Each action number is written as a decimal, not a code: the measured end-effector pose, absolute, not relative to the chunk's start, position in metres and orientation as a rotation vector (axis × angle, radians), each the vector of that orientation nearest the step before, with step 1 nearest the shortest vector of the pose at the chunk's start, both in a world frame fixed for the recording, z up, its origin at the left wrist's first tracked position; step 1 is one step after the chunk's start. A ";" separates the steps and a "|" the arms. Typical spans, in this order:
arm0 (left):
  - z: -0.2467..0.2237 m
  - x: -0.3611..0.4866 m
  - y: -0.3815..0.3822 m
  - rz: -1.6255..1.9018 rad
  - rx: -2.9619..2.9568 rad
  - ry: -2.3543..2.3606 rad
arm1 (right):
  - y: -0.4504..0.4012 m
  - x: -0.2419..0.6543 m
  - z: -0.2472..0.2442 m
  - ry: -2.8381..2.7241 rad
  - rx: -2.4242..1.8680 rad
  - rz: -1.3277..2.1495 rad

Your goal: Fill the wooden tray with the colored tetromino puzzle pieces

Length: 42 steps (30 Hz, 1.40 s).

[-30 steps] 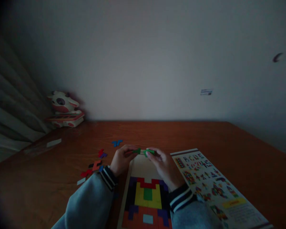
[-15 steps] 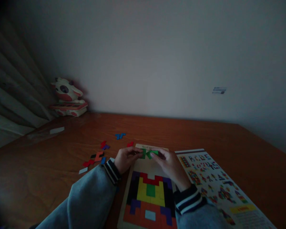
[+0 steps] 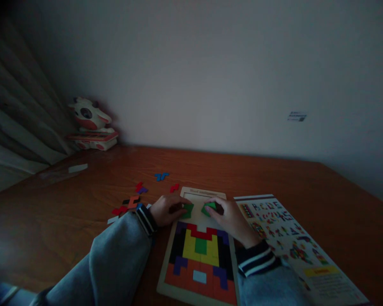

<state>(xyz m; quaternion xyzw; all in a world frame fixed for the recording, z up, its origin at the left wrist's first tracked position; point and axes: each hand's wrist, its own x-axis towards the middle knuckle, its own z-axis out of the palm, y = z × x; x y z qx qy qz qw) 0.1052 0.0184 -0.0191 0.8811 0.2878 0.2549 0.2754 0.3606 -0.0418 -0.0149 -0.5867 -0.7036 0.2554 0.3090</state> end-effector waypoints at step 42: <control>-0.033 0.107 0.032 0.822 2.514 0.407 | -0.055 0.392 -0.002 -2.122 -1.612 0.539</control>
